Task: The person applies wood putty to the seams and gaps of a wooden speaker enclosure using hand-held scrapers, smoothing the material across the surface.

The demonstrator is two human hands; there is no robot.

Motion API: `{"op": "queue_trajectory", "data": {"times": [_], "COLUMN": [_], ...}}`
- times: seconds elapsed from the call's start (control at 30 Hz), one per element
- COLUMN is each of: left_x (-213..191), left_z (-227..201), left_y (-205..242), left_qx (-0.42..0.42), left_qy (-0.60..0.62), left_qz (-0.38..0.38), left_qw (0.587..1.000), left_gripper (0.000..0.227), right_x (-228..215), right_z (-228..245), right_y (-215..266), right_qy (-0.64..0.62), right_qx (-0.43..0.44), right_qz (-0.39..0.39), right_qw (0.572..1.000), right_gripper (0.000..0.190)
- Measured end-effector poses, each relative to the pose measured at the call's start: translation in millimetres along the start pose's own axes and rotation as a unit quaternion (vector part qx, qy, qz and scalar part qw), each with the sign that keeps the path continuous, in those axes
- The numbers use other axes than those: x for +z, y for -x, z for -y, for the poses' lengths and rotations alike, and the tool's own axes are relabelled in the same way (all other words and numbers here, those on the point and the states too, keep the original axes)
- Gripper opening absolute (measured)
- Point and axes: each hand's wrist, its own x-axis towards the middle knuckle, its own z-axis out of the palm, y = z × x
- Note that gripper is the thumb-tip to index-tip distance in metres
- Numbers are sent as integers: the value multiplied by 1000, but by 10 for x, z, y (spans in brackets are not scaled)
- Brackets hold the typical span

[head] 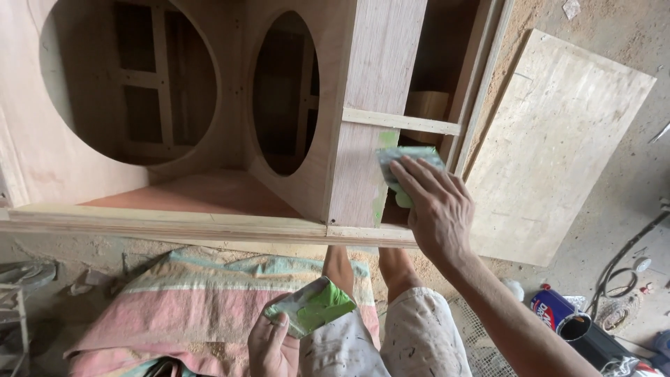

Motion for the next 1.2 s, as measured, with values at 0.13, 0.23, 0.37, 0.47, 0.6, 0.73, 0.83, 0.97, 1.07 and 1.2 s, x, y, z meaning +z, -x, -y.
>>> {"op": "queue_trajectory", "data": {"times": [0.13,0.23,0.37,0.47,0.6,0.73,0.83,0.97,1.07,1.2], "left_x": [51,21,27,25,374,434,422,573,719,970], "left_z": [-26,-29,-54,-62,-205,-304,-339,-223,-2,406], "left_y": [-10,2,24,61,46,-12,-50,-81,-181,-161], "left_qx": [-2,3,3,-5,-21,14,29,67,92,120], "left_qy": [-15,-14,-12,-14,-40,-142,-201,-117,-35,-15], "left_qz": [-18,-5,6,13,-28,-36,-45,-44,-13,-56], "left_qw": [1000,1000,1000,1000,999,989,978,990,995,991], "left_gripper": [45,44,42,35,43,45,44,41,40,42], "right_x": [-18,43,17,22,5,-458,-720,-707,-681,-342], "right_z": [40,34,46,124,162,60,-323,-898,-1051,-1274], "right_y": [-165,-226,-247,-53,141,-155,-465,-738,-1033,-1358], "right_qy": [0,13,9,-13,-94,-158,-261,-330,-274,-171], "right_qx": [3,4,-3,-19,2,84,246,337,131,-232], "right_qz": [-6,-14,20,78,144,222,248,80,0,-107], "right_qw": [1000,1000,1000,997,985,958,900,878,953,952], "right_gripper": [47,43,39,42,39,57,33,20,26,25]}}
